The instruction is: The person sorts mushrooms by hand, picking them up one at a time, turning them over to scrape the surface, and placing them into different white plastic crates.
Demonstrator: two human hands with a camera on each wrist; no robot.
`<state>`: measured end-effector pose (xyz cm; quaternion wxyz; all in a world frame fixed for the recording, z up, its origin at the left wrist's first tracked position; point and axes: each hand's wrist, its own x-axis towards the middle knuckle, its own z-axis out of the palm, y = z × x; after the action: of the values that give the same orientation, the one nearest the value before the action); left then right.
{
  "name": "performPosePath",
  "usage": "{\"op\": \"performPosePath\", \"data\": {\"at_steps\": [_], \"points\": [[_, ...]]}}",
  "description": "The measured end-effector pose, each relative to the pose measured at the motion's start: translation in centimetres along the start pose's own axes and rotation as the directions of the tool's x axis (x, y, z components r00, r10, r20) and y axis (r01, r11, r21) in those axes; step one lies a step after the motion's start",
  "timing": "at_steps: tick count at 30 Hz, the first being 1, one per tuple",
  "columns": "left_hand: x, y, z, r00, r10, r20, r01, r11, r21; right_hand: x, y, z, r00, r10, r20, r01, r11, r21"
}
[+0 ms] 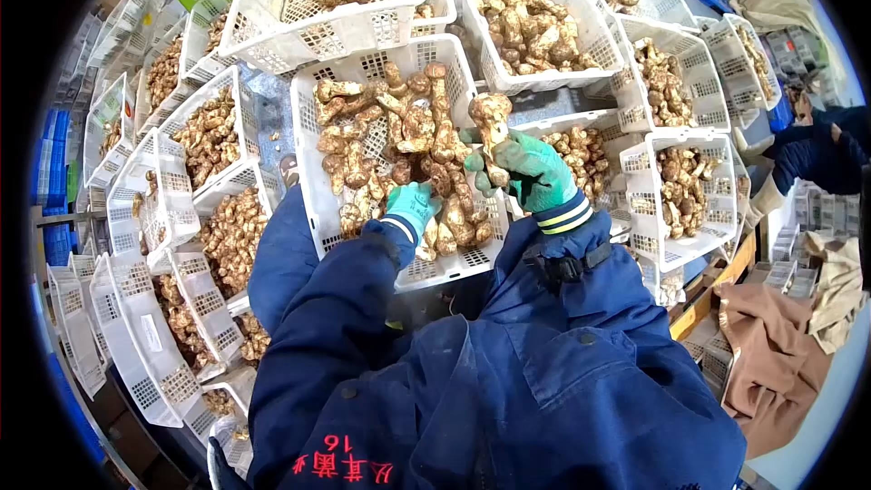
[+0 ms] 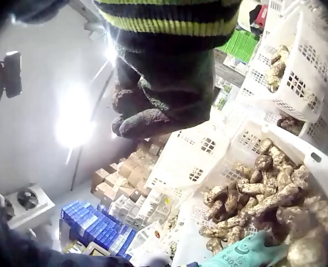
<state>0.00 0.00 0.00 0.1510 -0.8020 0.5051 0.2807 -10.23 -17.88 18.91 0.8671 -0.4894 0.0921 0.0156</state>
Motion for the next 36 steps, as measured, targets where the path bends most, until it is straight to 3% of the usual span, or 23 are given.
{"op": "performPosePath", "data": {"at_steps": [1, 2, 3, 4, 6, 8, 9, 11, 12, 13, 16, 17, 18, 20, 23, 24, 27, 28, 30, 31, 32, 33, 36], "points": [[0.0, -0.2, -0.2, 0.998, -0.046, -0.034, 0.046, 0.999, -0.024, -0.1, 0.2, 0.2, 1.000, 0.020, -0.012, -0.020, 1.000, 0.007], [-0.2, -0.7, -0.2, 0.999, 0.017, 0.043, -0.023, 0.990, 0.143, -0.2, 0.4, 0.4, 0.999, 0.039, -0.023, -0.039, 0.999, 0.014], [-2.2, -1.0, 1.5, 0.995, -0.095, 0.041, 0.096, 0.995, -0.033, -0.3, 0.6, 0.7, 0.998, 0.059, -0.035, -0.058, 0.998, 0.022], [-4.0, -1.5, 0.9, 0.997, -0.030, -0.066, 0.024, 0.995, -0.095, 0.4, 1.3, -0.7, 0.959, -0.246, 0.137, 0.280, 0.895, -0.347], [-6.1, -3.1, -0.5, 0.975, -0.030, -0.218, -0.030, 0.963, -0.267, 1.1, 1.4, -3.4, 0.807, -0.387, 0.445, 0.582, 0.400, -0.708], [-8.2, -5.4, 1.0, 0.886, -0.115, -0.448, -0.143, 0.854, -0.501, 0.9, 2.0, -2.6, 0.976, -0.204, 0.069, 0.198, 0.725, -0.659], [-9.0, -6.2, 0.7, 0.846, -0.140, -0.515, -0.230, 0.775, -0.589, 1.0, 1.2, -1.2, 0.986, -0.167, -0.017, 0.126, 0.803, -0.582], [-13.2, -5.6, -5.3, 0.890, -0.292, -0.350, -0.184, 0.473, -0.862, 1.4, 0.8, -0.6, 0.992, -0.115, -0.051, 0.076, 0.871, -0.485], [-13.5, -5.9, -4.9, 0.870, -0.290, -0.398, -0.314, 0.296, -0.902, 1.5, 1.7, -2.2, 0.995, -0.103, -0.002, 0.089, 0.871, -0.483], [-15.6, -5.7, -7.0, 0.959, -0.199, -0.203, -0.258, -0.312, -0.914, 1.5, 1.2, -1.3, 0.997, -0.078, 0.004, 0.076, 0.948, -0.310], [-14.2, -5.3, -3.0, 0.983, -0.129, -0.128, -0.182, -0.690, -0.700, 1.4, 3.4, -3.8, 0.995, -0.090, 0.040, 0.093, 0.993, -0.079], [-15.1, -4.4, -4.0, 0.993, -0.103, -0.066, -0.122, -0.798, -0.591, 1.4, 2.4, -1.9, 0.994, -0.081, 0.079, 0.071, 0.990, 0.123], [-15.1, -4.1, -3.7, 0.993, -0.117, -0.034, -0.115, -0.805, -0.582, 1.0, 0.0, 0.6, 0.989, -0.082, 0.123, 0.040, 0.950, 0.310], [-14.4, -4.5, -2.8, 0.998, -0.044, -0.049, -0.064, -0.839, -0.541, 0.9, 0.0, 0.2, 0.990, -0.090, 0.108, 0.058, 0.962, 0.268], [-13.6, -5.2, -0.3, 0.983, -0.131, -0.131, -0.182, -0.823, -0.539, 0.3, -1.7, 0.6, 0.994, -0.092, 0.049, 0.079, 0.971, 0.224], [-13.6, -5.0, -0.4, 0.985, -0.116, -0.130, -0.168, -0.830, -0.532, 0.4, -1.5, 0.4, 0.934, -0.334, 0.130, 0.324, 0.942, 0.089], [-14.0, -5.1, -1.6, 0.984, 0.009, -0.180, -0.086, -0.857, -0.509, 1.4, -1.4, -1.9, 0.993, 0.118, 0.008, -0.114, 0.935, 0.336], [-13.7, -5.1, -1.4, 0.981, 0.046, -0.190, -0.054, -0.870, -0.490, 1.9, -0.2, -3.5, 0.907, -0.412, 0.084, 0.415, 0.844, -0.341], [-13.1, -5.0, 0.2, 0.979, 0.030, -0.201, -0.063, -0.895, -0.441, 2.5, 2.8, -5.6, 0.588, -0.699, 0.406, 0.743, 0.269, -0.613], [-13.0, -5.0, 1.3, 0.979, -0.017, -0.203, -0.102, -0.904, -0.416, 1.5, 1.1, -3.4, 0.892, -0.391, 0.226, 0.445, 0.846, -0.294], [-12.7, -5.4, 1.6, 0.968, 0.017, -0.252, -0.089, -0.910, -0.404, 0.6, -0.6, -1.2, 1.000, 0.004, -0.004, -0.003, 0.965, 0.262], [-12.5, -5.7, 1.7, 0.953, 0.051, -0.300, -0.074, -0.917, -0.393, 1.1, -0.8, -1.3, 0.999, 0.048, 0.016, -0.051, 0.958, 0.284], [-12.5, -5.6, 2.1, 0.941, -0.150, -0.302, -0.303, -0.769, -0.563, 3.4, 1.0, -4.3, 0.963, 0.145, -0.226, -0.108, 0.980, 0.165]]}}
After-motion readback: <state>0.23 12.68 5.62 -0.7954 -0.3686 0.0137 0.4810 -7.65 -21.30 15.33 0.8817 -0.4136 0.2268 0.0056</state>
